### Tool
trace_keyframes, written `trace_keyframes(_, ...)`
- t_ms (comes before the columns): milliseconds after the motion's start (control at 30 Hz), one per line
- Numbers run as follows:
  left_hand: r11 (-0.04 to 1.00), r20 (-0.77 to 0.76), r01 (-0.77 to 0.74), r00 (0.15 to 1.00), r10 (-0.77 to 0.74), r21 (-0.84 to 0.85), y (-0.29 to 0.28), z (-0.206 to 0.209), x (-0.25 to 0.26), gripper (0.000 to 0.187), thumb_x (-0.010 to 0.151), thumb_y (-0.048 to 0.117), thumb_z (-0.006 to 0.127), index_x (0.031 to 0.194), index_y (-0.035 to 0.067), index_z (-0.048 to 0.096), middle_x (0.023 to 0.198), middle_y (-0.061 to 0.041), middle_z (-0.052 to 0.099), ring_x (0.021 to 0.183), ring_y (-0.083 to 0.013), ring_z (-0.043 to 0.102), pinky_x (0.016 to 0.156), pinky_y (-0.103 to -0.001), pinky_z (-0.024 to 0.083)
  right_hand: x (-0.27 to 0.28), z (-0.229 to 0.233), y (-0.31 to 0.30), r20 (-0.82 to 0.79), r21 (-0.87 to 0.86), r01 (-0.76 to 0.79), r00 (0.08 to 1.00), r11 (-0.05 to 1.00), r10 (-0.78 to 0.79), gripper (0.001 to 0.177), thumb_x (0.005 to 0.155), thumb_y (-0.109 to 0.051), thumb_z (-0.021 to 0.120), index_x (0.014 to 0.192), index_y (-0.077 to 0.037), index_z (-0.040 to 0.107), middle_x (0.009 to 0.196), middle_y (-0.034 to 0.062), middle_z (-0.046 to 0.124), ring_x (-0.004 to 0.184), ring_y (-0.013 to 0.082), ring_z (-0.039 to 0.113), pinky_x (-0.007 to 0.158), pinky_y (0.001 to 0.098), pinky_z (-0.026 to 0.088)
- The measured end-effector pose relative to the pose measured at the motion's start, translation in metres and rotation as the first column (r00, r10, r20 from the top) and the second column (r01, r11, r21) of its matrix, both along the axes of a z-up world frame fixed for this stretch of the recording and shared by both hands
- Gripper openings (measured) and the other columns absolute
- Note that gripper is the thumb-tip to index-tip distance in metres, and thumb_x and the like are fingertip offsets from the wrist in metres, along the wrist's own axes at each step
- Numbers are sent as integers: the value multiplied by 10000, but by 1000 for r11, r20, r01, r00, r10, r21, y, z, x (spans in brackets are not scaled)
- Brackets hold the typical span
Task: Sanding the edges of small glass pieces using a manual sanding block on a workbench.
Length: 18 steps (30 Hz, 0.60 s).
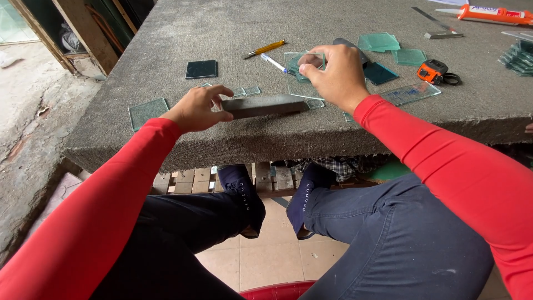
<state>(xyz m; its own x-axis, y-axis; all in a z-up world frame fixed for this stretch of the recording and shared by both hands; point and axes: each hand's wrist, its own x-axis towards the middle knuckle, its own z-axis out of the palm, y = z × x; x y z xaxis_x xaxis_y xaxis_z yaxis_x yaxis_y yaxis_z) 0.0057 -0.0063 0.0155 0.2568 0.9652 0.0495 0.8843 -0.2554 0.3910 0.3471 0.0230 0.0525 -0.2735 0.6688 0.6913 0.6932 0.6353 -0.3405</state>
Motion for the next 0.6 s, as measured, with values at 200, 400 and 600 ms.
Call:
trace_keyframes(200, 938, 425, -92, 874, 236, -333, 0, -3, 5, 547, 1150, 451, 393, 1470, 119, 686, 1036, -100, 751, 866, -183, 611, 679, -341, 484, 2, -4, 4, 13, 68, -21, 1000, 997, 21, 53, 952, -198, 821, 916, -186, 858, 747, -117, 742, 474, 68, 412, 516, 317, 447)
trace_keyframes(400, 779, 529, -204, 630, 568, -592, 9, -15, 10, 461, 1170, 459, 408, 1362, 120, 655, 844, -110, 703, 670, -158, 493, 558, -291, 386, 2, -4, 1, 33, 53, -10, 999, 999, 9, 54, 979, -194, 846, 927, -197, 862, 641, -97, 678, 459, 60, 420, 485, 292, 422)
trace_keyframes(600, 857, 499, -181, 747, 439, -483, 0, -5, 6, 470, 1152, 342, 529, 1566, 143, 630, 1036, -51, 654, 811, -126, 579, 571, -253, 544, 2, -6, 3, 42, 34, 11, 999, 999, -12, 35, 983, -213, 863, 957, -198, 879, 589, -88, 634, 468, 71, 408, 496, 296, 422)
